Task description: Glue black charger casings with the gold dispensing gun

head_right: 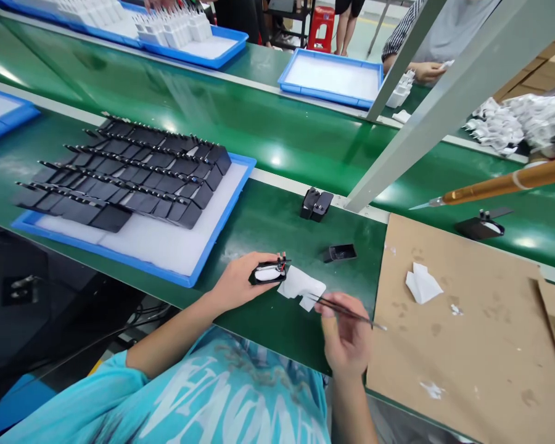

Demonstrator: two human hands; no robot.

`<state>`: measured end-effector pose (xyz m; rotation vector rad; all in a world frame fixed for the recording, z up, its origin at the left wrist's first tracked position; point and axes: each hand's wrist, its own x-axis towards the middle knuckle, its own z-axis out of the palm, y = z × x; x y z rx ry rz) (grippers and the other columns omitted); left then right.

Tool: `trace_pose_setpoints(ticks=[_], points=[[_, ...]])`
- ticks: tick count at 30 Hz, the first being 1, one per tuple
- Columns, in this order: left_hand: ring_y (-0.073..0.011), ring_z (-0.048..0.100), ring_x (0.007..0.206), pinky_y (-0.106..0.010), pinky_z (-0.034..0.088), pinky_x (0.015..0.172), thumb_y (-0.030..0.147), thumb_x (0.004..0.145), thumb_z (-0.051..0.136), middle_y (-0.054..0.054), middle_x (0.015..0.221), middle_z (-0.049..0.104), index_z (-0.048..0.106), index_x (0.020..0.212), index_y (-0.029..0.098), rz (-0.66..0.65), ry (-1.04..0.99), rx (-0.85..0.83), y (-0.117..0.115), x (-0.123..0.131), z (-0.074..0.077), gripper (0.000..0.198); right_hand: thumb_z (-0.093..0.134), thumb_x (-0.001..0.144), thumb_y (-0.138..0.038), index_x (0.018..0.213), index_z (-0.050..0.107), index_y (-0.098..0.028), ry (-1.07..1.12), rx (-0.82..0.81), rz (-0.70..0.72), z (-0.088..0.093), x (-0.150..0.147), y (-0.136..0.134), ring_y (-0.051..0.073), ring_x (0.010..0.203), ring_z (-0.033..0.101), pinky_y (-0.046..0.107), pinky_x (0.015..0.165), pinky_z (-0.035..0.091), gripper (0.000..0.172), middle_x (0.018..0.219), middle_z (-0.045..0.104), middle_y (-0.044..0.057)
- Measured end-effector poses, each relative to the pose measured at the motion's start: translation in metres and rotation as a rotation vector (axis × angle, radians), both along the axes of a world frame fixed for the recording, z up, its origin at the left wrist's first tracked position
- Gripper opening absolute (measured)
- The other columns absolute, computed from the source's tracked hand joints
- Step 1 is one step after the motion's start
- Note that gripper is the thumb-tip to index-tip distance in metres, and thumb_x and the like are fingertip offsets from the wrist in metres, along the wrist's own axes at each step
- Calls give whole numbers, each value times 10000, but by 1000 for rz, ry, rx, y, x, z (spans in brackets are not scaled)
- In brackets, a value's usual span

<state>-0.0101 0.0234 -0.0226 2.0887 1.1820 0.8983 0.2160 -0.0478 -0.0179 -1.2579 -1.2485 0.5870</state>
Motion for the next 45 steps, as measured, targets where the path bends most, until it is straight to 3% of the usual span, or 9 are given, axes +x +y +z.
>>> trace_pose_setpoints(ticks=[3, 6, 25, 45], points=[[-198, 658, 1044, -337, 532, 879, 289, 836, 675, -39, 1172, 688, 546, 1184, 236, -35, 2, -2, 0, -1, 0, 375, 631, 765, -24, 1006, 593, -246, 52, 110, 197, 8, -30, 4, 174, 829, 706, 355, 723, 620, 330, 940, 700, 33], [-202, 648, 1057, -344, 528, 893, 264, 833, 671, -42, 1188, 683, 544, 1189, 230, -86, -21, 1, 1, -2, 1, 380, 633, 736, 29, 993, 608, -227, -26, 162, 273, 11, -48, 11, 173, 878, 715, 342, 790, 610, 364, 968, 726, 50], [-186, 619, 1091, -354, 531, 924, 241, 871, 609, -44, 1206, 675, 565, 1202, 237, -144, -63, 18, 0, -2, 1, 334, 597, 767, 8, 1002, 586, -250, -74, 139, 360, 7, -49, 12, 203, 945, 716, 381, 803, 611, 348, 1013, 733, 64], [-195, 631, 1083, -364, 538, 914, 242, 859, 619, -50, 1188, 686, 587, 1182, 237, -146, -55, -18, 0, -1, 4, 325, 601, 765, -19, 988, 579, -246, -67, 163, 324, 8, -48, 16, 194, 853, 716, 375, 749, 596, 319, 933, 729, 55]])
